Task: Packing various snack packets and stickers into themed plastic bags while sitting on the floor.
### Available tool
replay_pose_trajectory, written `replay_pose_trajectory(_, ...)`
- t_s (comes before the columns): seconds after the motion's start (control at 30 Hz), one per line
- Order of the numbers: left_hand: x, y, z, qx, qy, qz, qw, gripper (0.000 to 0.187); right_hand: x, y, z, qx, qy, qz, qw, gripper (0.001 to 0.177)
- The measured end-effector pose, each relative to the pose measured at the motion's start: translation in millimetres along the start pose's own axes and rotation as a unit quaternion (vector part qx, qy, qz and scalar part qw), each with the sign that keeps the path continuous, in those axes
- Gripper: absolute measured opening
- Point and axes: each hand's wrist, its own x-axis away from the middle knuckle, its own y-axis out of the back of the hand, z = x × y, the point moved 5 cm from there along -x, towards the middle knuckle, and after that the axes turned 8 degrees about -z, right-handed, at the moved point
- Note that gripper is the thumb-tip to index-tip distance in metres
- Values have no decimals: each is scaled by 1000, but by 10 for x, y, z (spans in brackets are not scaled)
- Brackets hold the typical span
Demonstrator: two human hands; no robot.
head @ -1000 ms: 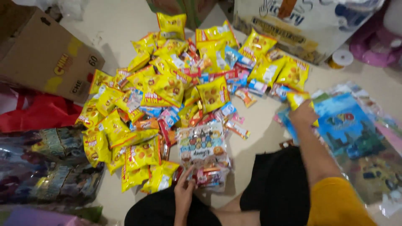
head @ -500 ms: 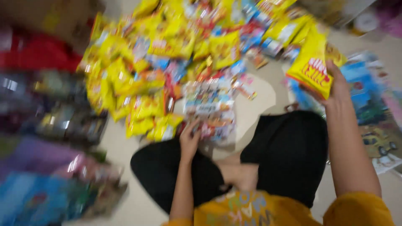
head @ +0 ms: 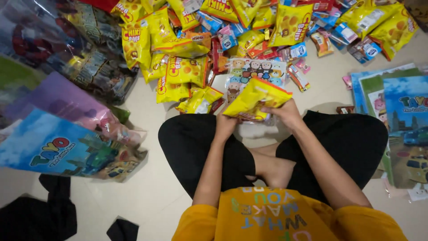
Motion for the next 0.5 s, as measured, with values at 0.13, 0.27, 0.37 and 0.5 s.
replay_pose_trajectory(0.13, 201, 34, -617, 12, -19, 28, 999, 54, 44, 314, 45, 54, 6, -17, 998, 71)
replay_pose_trajectory(0.27, 206, 1, -582, -8, -20, 24, 999, 56, 36, 508, -176, 130, 41, 5, 991, 62)
replay_pose_trajectory(0.37, 254, 1, -731, -24, -32, 40, 998, 56, 132, 285, 145, 289, 141, 52, 945, 56)
replay_pose_trajectory(0.5, 288, 0, -891, -61, -48, 56, 995, 52, 232, 93, 260, 428, -20, 33, 903, 83)
